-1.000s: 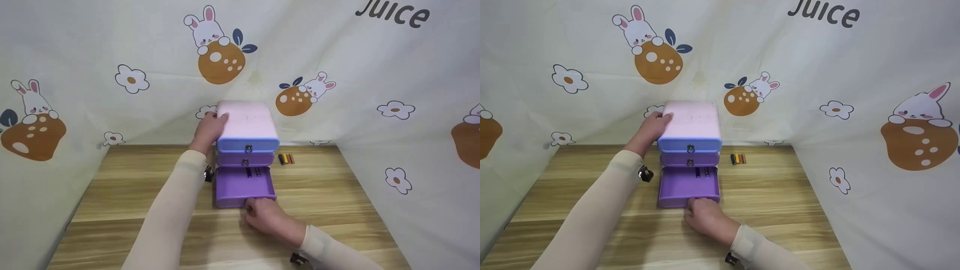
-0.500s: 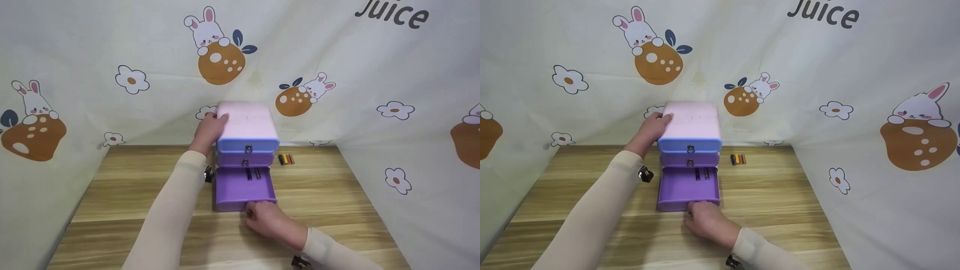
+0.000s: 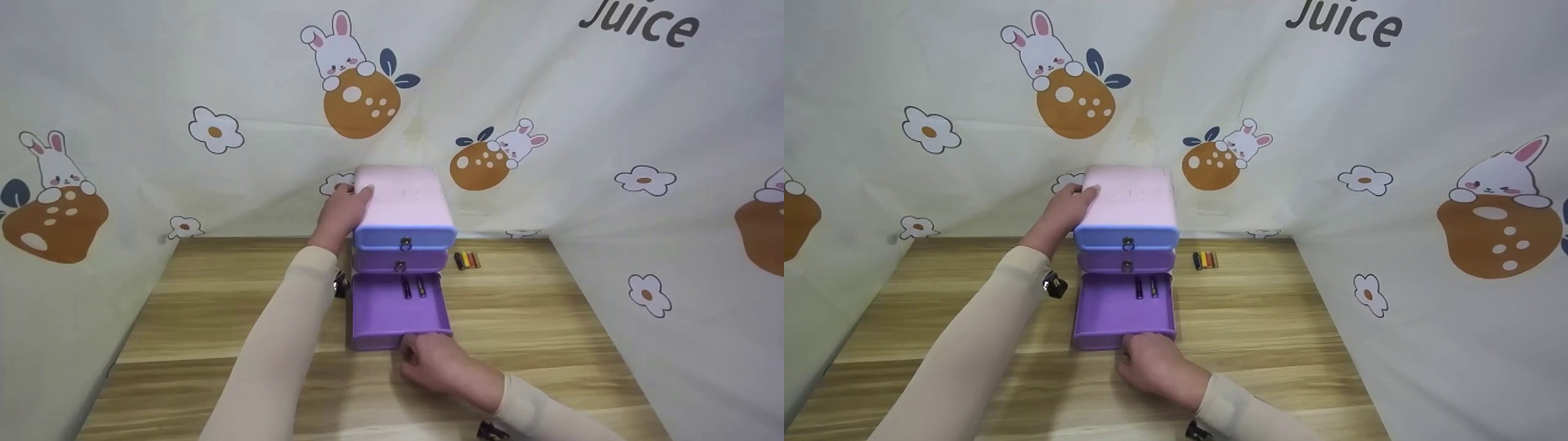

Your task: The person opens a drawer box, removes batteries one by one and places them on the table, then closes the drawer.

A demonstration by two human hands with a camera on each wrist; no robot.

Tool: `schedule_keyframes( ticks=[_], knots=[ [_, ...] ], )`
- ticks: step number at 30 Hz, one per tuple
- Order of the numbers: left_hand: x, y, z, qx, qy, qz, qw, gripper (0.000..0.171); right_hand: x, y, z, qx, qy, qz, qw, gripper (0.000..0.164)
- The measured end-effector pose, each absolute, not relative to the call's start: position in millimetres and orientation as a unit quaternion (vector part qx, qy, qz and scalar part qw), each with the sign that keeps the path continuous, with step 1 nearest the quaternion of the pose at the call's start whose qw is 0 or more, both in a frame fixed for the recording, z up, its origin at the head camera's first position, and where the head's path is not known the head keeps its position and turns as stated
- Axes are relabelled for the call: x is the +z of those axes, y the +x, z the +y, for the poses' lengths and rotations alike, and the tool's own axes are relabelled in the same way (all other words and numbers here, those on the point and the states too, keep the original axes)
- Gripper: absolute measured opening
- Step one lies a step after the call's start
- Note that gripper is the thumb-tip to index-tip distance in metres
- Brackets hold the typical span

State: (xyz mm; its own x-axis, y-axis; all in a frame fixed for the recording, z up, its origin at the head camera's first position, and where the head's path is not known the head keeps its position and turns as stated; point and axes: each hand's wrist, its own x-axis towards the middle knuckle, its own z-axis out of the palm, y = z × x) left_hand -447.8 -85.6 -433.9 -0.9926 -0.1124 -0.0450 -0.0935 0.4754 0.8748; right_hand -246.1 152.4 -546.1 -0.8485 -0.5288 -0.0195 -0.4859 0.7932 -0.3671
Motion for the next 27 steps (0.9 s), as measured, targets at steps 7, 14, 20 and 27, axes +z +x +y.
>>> schedule_keyframes(
  ticks=[7,14,20,27],
  knots=[
    [-433.6,-446.5,-85.4,-0.518,0.062,-0.853,0.002,0.079,-547.0,-242.9,153.1,-0.176,-0.272,0.945,0.052,0.013],
    [-432.3,-446.5,-86.0,-0.523,0.065,-0.850,-0.009,0.080,-547.1,-242.1,154.0,-0.178,-0.275,0.943,0.054,0.014],
    [-434.0,-447.4,-86.4,-0.516,0.063,-0.854,-0.005,0.081,-545.3,-241.4,154.0,-0.182,-0.275,0.942,0.058,0.014],
    [-432.3,-448.0,-86.0,-0.514,0.068,-0.855,-0.014,0.084,-544.4,-240.2,153.4,-0.148,-0.292,0.944,0.049,0.020]
  ],
)
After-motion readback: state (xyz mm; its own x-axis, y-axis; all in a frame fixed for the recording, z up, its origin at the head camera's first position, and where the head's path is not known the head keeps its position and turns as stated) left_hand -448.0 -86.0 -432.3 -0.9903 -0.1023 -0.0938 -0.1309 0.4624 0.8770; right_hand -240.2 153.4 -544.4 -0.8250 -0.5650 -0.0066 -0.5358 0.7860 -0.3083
